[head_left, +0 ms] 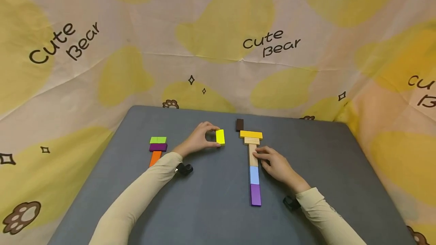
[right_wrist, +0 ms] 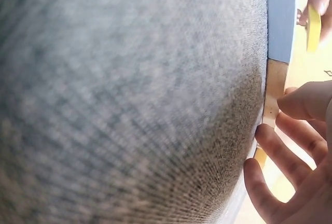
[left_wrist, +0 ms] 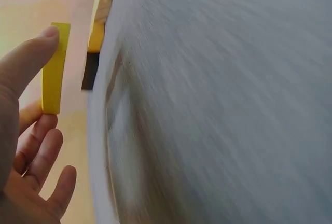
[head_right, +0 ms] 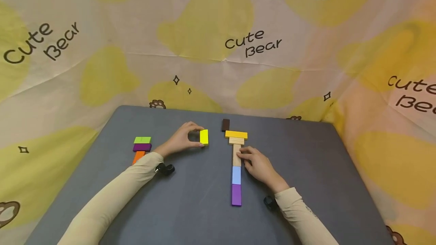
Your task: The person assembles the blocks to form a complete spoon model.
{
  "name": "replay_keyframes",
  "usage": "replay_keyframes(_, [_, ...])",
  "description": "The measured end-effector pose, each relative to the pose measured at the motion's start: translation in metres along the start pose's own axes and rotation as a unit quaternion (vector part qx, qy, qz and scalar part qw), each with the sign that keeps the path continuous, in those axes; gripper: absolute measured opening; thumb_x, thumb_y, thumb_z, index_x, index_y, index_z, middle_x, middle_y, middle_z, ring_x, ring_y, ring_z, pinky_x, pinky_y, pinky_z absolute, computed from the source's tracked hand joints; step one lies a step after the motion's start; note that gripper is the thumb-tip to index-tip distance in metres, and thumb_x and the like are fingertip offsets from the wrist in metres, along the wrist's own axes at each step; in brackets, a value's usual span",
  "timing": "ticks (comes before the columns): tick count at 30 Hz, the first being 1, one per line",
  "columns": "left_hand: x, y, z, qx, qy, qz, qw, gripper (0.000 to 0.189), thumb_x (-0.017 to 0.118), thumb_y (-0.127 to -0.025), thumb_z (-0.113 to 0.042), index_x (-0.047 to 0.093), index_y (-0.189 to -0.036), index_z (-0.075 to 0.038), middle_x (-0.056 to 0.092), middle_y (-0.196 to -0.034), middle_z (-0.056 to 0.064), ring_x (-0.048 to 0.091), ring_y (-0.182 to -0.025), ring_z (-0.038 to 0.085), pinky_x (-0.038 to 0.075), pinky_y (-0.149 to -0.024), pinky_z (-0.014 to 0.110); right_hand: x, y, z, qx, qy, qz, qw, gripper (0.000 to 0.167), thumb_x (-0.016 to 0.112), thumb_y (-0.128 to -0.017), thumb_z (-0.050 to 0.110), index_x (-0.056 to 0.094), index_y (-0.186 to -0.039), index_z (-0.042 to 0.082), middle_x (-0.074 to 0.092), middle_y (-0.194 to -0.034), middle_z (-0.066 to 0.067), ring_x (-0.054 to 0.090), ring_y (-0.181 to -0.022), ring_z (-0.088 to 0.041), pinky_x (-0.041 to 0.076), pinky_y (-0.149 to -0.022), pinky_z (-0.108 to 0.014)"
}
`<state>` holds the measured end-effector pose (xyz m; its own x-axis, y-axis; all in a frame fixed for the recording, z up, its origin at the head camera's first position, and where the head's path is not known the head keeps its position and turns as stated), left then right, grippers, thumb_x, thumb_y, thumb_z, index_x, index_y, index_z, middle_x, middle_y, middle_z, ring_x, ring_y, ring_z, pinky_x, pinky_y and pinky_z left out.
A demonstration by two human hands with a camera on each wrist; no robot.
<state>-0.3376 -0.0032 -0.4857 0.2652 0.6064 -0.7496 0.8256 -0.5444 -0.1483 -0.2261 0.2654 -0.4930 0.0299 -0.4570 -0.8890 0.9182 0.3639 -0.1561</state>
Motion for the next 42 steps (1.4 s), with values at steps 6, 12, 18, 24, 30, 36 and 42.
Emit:
replay_keyframes(6, [0.023,-0.039,-0.023,0.009,0.01,0.002,0.9999,0.066,0.085,-0.075,-0.042,0.063,-0.133,-0.018,0.059,-0.123,0.004,0.053,-0.115,0.023,0.048,-0.099,0.044,0.001,0.0,-0.002,0.008,0.0,-0.001,1.0,0.04,0.063,-0.093,0.006,0.065,-0.132,0.013,0.061,-0.133,-0.007,0.06,-0.124,-0.028,0.053,-0.095,-0.049])
replay_keyframes(12, [0.044,-0.074,-0.047,0.03,0.032,0.018,0.9989,0.066,0.083,-0.079,-0.041,0.061,-0.136,-0.016,0.058,-0.125,0.005,0.055,-0.114,0.024,0.049,-0.097,0.041,0.001,0.0,-0.004,0.008,0.005,-0.002,1.0,0.04,0.064,-0.093,0.005,0.065,-0.132,0.013,0.061,-0.133,-0.006,0.06,-0.123,-0.028,0.053,-0.094,-0.05])
replay_keyframes(18, [0.059,-0.098,-0.067,0.043,0.056,0.032,0.997,0.06,0.08,-0.081,-0.041,0.062,-0.134,-0.02,0.058,-0.123,0.003,0.059,-0.114,0.022,0.052,-0.095,0.036,0.002,0.0,-0.002,-0.003,0.001,0.002,1.0,0.038,0.064,-0.094,0.006,0.066,-0.131,0.013,0.062,-0.131,-0.007,0.061,-0.121,-0.028,0.055,-0.089,-0.047])
replay_keyframes(24, [0.07,-0.119,-0.077,0.022,0.051,0.036,0.9978,0.057,0.079,-0.082,-0.043,0.065,-0.132,-0.022,0.057,-0.119,0.0,0.057,-0.107,0.015,0.052,-0.088,0.029,0.001,0.001,-0.003,-0.006,-0.002,-0.002,1.0,0.038,0.064,-0.094,0.006,0.066,-0.131,0.013,0.062,-0.132,-0.007,0.061,-0.122,-0.029,0.055,-0.09,-0.048])
replay_keyframes(30, [0.078,-0.131,-0.081,0.004,0.041,0.037,0.9985,0.059,0.079,-0.082,-0.039,0.062,-0.135,-0.02,0.055,-0.123,0.002,0.057,-0.105,0.015,0.052,-0.085,0.026,0.0,-0.001,-0.002,-0.009,-0.001,-0.003,1.0,0.038,0.063,-0.094,0.007,0.066,-0.131,0.013,0.061,-0.132,-0.006,0.061,-0.123,-0.028,0.055,-0.091,-0.048])
replay_keyframes(36, [0.087,-0.134,-0.085,-0.006,0.006,0.046,0.9989,0.059,0.078,-0.085,-0.034,0.059,-0.138,-0.018,0.053,-0.129,0.004,0.057,-0.106,0.016,0.052,-0.088,0.026,-0.001,-0.002,0.0,-0.01,-0.002,-0.002,0.9999,0.037,0.063,-0.094,0.007,0.066,-0.131,0.014,0.062,-0.132,-0.006,0.06,-0.123,-0.028,0.054,-0.093,-0.048])
replay_keyframes(42, [0.097,-0.138,-0.086,-0.005,-0.014,0.042,0.999,0.058,0.076,-0.087,-0.032,0.058,-0.139,-0.015,0.053,-0.129,0.005,0.058,-0.107,0.017,0.052,-0.089,0.025,-0.002,-0.001,0.0,0.001,-0.007,0.002,1.0,0.037,0.063,-0.094,0.007,0.066,-0.131,0.014,0.062,-0.132,-0.006,0.06,-0.123,-0.028,0.054,-0.092,-0.048])
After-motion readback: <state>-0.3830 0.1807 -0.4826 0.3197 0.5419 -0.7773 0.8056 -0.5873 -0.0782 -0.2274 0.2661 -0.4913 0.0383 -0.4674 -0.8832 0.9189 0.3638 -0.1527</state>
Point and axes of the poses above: each hand's wrist, its own y-axis away from the middle knuckle, its own x-axis out of the palm, z = x × y, the point moved 6 cm from there along -y, towards the middle knuckle
